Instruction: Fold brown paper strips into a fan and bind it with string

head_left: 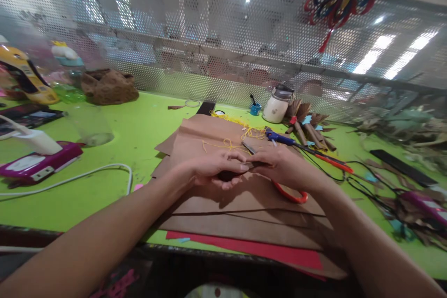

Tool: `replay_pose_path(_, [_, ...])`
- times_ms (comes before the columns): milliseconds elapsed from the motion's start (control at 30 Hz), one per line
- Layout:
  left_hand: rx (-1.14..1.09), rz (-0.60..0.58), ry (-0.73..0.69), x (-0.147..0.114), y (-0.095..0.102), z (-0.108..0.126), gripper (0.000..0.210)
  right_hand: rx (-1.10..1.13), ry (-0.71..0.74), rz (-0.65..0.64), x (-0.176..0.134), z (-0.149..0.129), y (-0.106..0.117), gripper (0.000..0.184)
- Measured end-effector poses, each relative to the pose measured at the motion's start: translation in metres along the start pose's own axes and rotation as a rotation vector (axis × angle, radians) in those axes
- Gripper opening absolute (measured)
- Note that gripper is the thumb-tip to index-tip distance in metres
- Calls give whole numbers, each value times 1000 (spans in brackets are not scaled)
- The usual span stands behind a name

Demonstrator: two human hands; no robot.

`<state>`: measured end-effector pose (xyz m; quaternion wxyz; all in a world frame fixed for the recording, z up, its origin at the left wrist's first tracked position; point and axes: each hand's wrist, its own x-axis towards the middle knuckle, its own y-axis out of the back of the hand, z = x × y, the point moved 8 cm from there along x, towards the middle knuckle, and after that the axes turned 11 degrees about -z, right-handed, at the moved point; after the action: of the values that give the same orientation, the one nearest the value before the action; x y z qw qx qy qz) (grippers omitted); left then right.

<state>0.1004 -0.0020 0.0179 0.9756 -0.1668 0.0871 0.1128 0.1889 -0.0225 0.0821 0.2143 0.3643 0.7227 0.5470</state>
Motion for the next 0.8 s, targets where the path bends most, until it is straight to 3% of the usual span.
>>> replay_pose_path(100, [-17,15,-27,-5,6,7,47,31,-12,38,0,3,4,19])
replay_pose_path(200, [-30,117,-136,-11,19,21,59,43,-95,113,1,12,8,16])
replay_pose_path(367, [-25,433,-386,-26,42,39,45,293,-220,314,7,32,1,32])
replay_pose_path(433, [75,509,-449,-31,45,43,34,464,-236,320,12,35,-12,35])
replay_pose_path(600, [348,525,-457,-36,41,51,32,896,-293,252,17,36,-37,34])
replay_pose_path(700, [390,482,-434,-35,36,51,33,1061,-293,262,15,32,-37,37])
replay_pose_path(800, [403,521,-399,-35,34,48,32,1117,-285,323,13,31,-35,36])
